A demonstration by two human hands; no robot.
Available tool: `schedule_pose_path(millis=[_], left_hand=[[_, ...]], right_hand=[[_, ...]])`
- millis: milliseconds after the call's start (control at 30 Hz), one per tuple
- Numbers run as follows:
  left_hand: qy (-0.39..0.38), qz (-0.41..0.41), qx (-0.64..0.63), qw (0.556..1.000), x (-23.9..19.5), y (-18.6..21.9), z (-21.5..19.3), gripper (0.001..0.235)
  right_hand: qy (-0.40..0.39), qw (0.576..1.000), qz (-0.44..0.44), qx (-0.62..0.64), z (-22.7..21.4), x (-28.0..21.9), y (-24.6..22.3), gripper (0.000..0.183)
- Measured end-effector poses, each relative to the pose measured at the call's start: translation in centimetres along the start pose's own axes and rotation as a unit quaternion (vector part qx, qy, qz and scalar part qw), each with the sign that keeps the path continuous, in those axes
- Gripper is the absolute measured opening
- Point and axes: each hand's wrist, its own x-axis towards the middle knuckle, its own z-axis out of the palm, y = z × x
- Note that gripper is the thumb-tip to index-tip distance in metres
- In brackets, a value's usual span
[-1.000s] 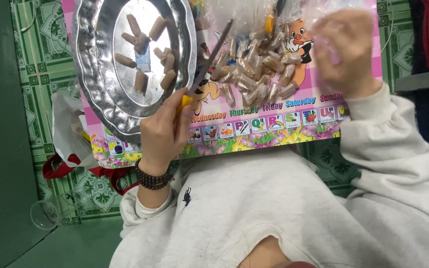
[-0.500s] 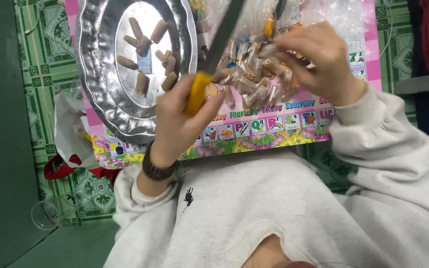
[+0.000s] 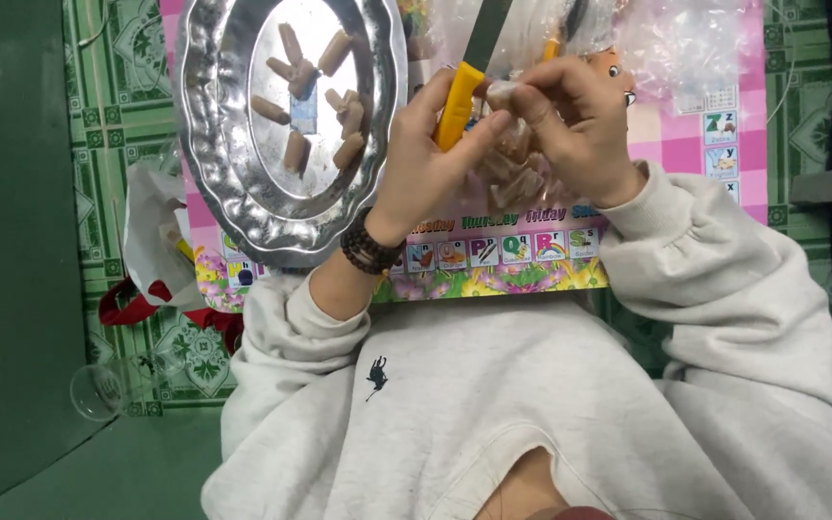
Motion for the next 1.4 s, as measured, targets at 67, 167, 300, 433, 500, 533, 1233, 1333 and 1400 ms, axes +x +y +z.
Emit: schedule_pose_path(millis=[67,167,300,433,500,533,1233,1333,1400], left_hand=[[-0.001,-0.013,-0.019,1.000,-0.4,-1.0,-0.1,0.023],[-0.014,-0.036,-0.056,0.998,-0.4,-1.2,-0.5,0.020],[0.035,0.009,-0.017,0.999,-0.3,-0.8,-0.1,0.013],[0.074,0.040,0.016,0.996,-0.5,-1.2,-0.1,0.015],[0.104,0.006,-0.112,0.988,-0.9,-1.6,-0.2,0.015],[0.106,0.007,-0.111,0.988,-0.9,-1.7,-0.2,0.015],[0.112,0.034,-0.159,0.980,-0.6,-1.9,0.3,0.015],[0.115,0.041,-0.127,0.984,-0.5,-1.5,0.2,0.013],[0.124,0.025,-0.124,0.984,-0.6,-1.3,0.3,0.015]], right_hand=[[0.020,0.997,-0.036,-0.064,0.2,-0.1,0.2,0.007],[0.048,0.997,-0.036,-0.055,0.2,-0.1,0.6,0.009],[0.049,0.991,0.053,0.111,0.1,-0.2,0.5,0.014],[0.055,0.957,0.108,0.265,-0.1,-0.5,1.3,0.014],[0.057,0.943,0.112,0.308,-0.2,-0.3,1.1,0.011],[0.055,0.943,0.111,0.308,-0.2,-0.3,1.3,0.011],[-0.063,0.976,0.136,0.160,0.1,-0.8,0.5,0.023],[-0.029,0.981,0.110,0.154,0.4,-0.9,0.2,0.021],[-0.016,0.983,0.113,0.146,0.4,-1.0,0.5,0.022]])
